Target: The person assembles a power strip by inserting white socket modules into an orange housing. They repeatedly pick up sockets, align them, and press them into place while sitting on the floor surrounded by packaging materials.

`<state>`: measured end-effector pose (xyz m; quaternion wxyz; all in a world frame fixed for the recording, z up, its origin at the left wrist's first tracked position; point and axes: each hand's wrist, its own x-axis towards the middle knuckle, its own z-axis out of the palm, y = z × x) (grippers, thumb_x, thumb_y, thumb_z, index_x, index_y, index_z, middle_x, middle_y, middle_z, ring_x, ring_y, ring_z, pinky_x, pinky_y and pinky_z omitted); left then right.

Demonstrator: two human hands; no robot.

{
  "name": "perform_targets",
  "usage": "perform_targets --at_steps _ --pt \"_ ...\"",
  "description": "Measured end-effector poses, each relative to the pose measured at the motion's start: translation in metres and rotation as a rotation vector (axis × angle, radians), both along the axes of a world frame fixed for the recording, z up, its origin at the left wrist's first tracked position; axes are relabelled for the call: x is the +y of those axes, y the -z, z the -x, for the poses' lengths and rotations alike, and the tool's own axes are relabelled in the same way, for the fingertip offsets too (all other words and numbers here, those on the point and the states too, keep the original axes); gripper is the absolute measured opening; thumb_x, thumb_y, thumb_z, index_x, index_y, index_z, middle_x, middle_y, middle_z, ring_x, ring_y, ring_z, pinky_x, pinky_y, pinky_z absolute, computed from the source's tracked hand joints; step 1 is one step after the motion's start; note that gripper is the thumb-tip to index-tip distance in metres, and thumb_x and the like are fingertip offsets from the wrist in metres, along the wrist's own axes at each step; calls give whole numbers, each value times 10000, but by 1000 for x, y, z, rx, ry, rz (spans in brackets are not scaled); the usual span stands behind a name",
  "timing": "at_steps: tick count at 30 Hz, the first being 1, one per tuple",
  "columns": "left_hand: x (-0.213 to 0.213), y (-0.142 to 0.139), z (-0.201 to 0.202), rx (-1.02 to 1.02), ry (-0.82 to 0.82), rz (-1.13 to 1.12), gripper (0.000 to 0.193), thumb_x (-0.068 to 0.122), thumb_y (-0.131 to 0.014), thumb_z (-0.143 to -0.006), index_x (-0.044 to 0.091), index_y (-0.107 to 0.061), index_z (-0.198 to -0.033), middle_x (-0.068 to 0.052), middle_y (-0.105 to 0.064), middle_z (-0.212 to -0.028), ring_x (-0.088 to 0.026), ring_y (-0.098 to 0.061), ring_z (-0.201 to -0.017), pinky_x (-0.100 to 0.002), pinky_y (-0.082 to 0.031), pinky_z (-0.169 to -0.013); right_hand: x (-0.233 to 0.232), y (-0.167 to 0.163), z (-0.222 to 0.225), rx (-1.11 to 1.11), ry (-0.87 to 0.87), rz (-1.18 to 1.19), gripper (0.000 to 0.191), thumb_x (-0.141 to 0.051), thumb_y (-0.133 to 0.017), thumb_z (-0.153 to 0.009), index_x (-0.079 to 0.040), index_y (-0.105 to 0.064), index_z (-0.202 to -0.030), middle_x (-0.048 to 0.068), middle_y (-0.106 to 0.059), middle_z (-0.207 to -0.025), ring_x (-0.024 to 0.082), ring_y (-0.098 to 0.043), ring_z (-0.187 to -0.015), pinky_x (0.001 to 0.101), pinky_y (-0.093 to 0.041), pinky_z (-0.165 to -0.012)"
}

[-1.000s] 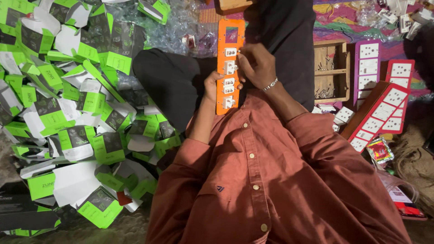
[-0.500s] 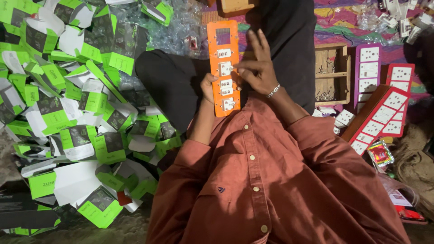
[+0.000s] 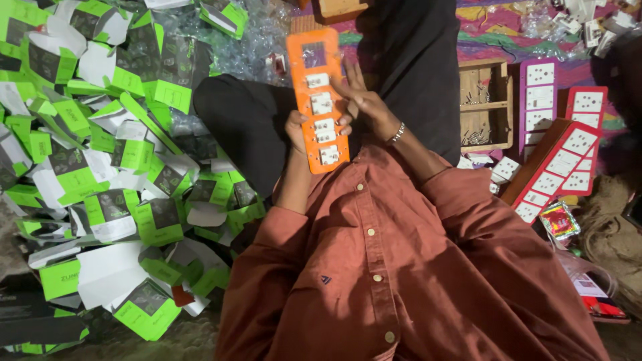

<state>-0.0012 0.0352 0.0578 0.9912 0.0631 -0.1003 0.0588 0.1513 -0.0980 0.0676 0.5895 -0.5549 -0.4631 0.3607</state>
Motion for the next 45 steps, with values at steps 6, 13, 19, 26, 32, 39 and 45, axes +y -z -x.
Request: perform_targets --at_steps 6,13,19,26,32,39,45 --pt "-7 -8 -8 33 156 -2 744 327 -670 -747 -2 -501 -1393 -224 -577 -1281 -351 -587 -994 -450 -514 -845 -7 21 2 771 20 -221 858 -539 -593 -1021 45 -400 -1619 226 -644 -1405 117 -607 -887 302 -549 -772" --pt "-4 -16 -1 87 143 3 788 302 -666 -732 -22 -491 -1429 -212 -572 -1273 -370 -613 -1052 -466 -531 -863 -4 1 9 728 65 -226 850 -559 -523 -1039 0 -353 -1657 234 -597 -1353 151 -636 -715 312 -569 -608" --pt "1 19 2 231 23 -57 767 324 -621 -721 -18 -498 -1397 -246 -637 -1203 -441 -644 -988 -553 -530 -843 19 -8 18 350 166 -165 742 -552 -429 -1085 -48 -402 -1630 195 -478 -1516 255 -428 -1139 392 -402 -936" --pt "20 34 19 328 -134 -74 763 350 -605 -703 -10 -513 -1370 -214 -655 -1196 -414 -677 -962 -520 -544 -805 6 -17 39 -137 125 38 651 -544 -319 -1138 -104 -459 -1598 150 -340 -1707 376 -186 -1634 485 -208 -1319" --pt "-2 21 8 526 -546 -799 633 196 -577 -883 -98 -583 -1444 -292 -678 -1136 -291 -602 -873 -359 -499 -798 -72 -71 12 -608 555 -121 244 -237 -655 -1038 -17 -738 -1102 139 -744 -1189 299 -699 -1162 419 -568 -1010" --pt "-20 -6 5 484 -1274 -1765 738 16 -833 -900 17 -465 -1540 -255 -334 -1607 -406 -463 -1482 -481 -444 -1188 -212 -34 -81 -781 767 656 184 -194 -780 -876 -14 -769 -839 187 -731 -803 342 -719 -717 419 -566 -682" --pt "-36 -31 2 306 -1426 -2077 760 116 -930 -891 182 -507 -1519 -268 -330 -1547 -493 -500 -1355 -542 -490 -1121 -229 48 -93 -923 481 1073 251 -262 -814 -877 -21 -775 -822 258 -701 -803 423 -709 -756 467 -573 -708"
